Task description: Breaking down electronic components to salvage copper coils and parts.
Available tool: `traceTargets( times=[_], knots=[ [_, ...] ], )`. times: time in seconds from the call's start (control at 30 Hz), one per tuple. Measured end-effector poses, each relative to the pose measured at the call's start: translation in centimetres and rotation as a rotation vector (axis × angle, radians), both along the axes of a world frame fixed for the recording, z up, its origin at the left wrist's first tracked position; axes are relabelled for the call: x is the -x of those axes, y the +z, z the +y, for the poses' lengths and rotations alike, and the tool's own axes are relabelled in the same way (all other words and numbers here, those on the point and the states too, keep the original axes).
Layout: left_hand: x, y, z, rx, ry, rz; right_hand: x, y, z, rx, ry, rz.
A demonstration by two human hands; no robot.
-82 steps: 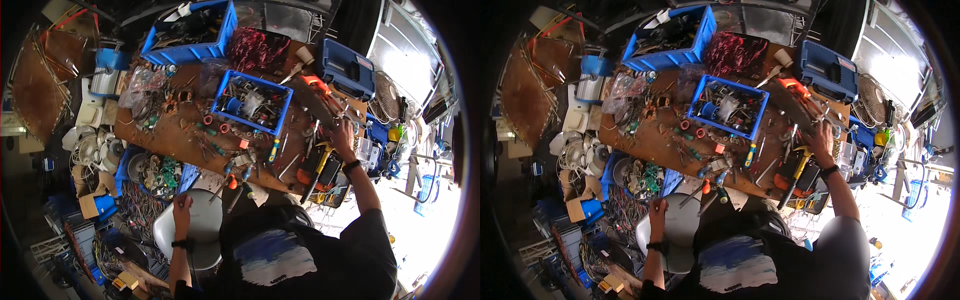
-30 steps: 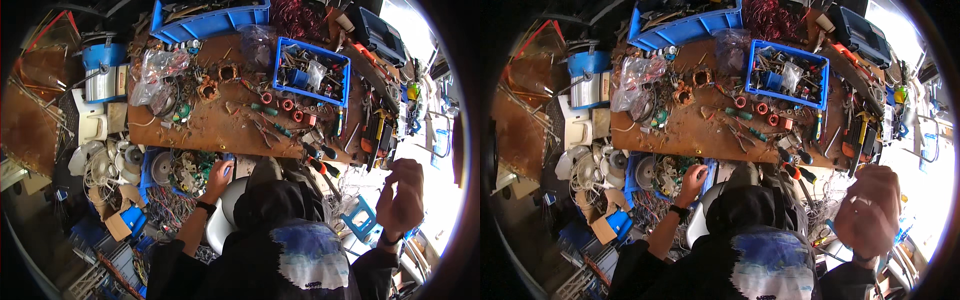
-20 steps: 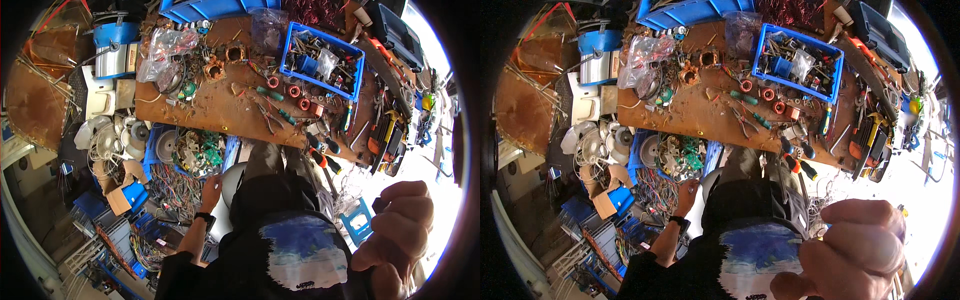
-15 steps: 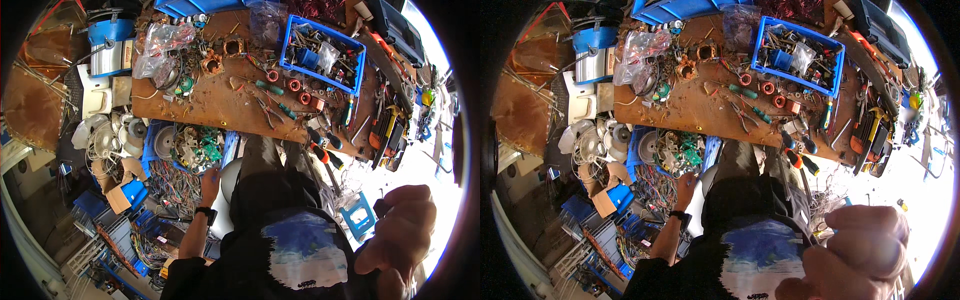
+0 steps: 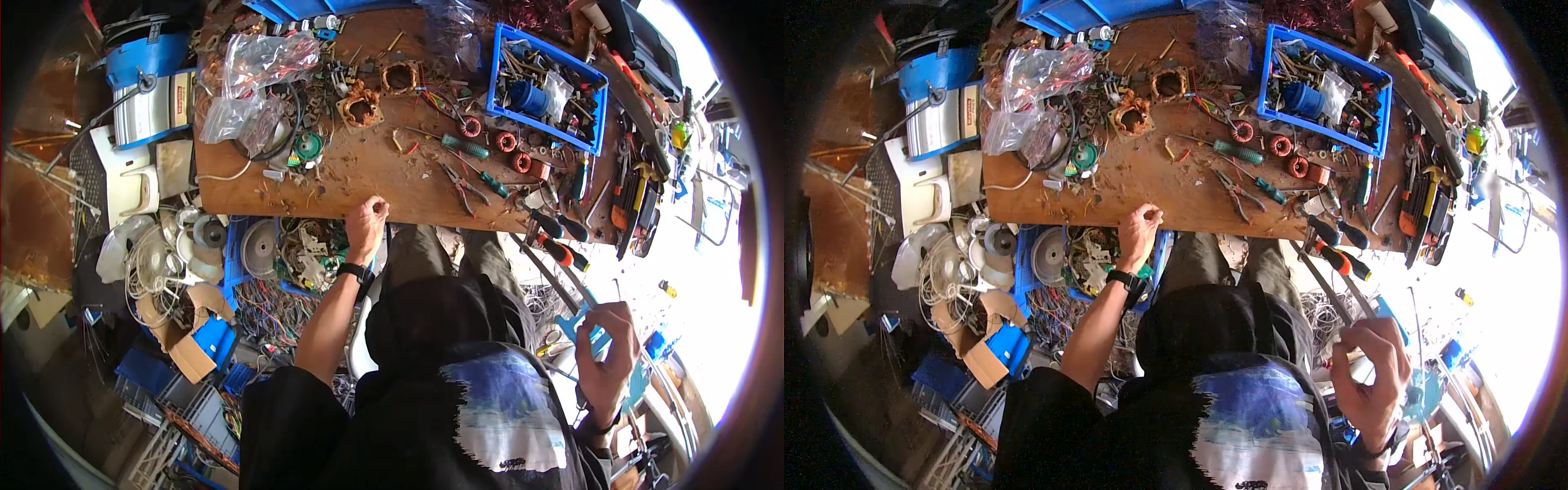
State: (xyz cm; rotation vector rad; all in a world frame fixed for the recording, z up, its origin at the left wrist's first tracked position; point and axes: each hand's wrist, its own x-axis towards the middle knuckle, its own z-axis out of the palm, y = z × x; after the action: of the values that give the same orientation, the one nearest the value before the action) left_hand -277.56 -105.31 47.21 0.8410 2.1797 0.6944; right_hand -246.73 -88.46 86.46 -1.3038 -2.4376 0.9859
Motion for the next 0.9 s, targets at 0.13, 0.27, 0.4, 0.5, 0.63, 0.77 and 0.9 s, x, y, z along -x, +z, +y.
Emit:
traceTargets(
  times=[0.13, 0.27, 0.4, 0.5, 0.63, 0.77, 0.9],
  knots=[
    [2.1, 0.8, 0.0, -0.177, 0.040, -0.230, 4.4, -2.4, -0.7, 0.136, -0.048, -0.034],
    [3.6, 7.1, 1.8, -0.266, 0.364, -0.808, 6.9, -10.1, -1.2, 0.545, -0.163, 0.179],
    [4.0, 14.6, 3.4, -0.241, 0.382, -0.878, 11.0, -15.9, -0.8, 1.003, -0.110, 0.176],
    [3.6, 17.8, 3.8, -0.279, 0.324, -0.776, 13.4, -19.6, -2.3, 1.041, -0.063, 0.489],
    [2.9, 21.0, 4.3, -0.306, 0.252, -0.698, 15.8, -19.5, -3.0, 1.144, -0.047, 0.724],
    [2.2, 21.9, 4.6, -0.279, 0.223, -0.734, 15.8, -18.9, -3.6, 1.066, -0.095, 0.658],
    [1.0, 22.4, 4.9, -0.291, 0.192, -0.817, 14.6, -18.9, -3.9, 0.966, -0.209, 0.700]
  ],
)
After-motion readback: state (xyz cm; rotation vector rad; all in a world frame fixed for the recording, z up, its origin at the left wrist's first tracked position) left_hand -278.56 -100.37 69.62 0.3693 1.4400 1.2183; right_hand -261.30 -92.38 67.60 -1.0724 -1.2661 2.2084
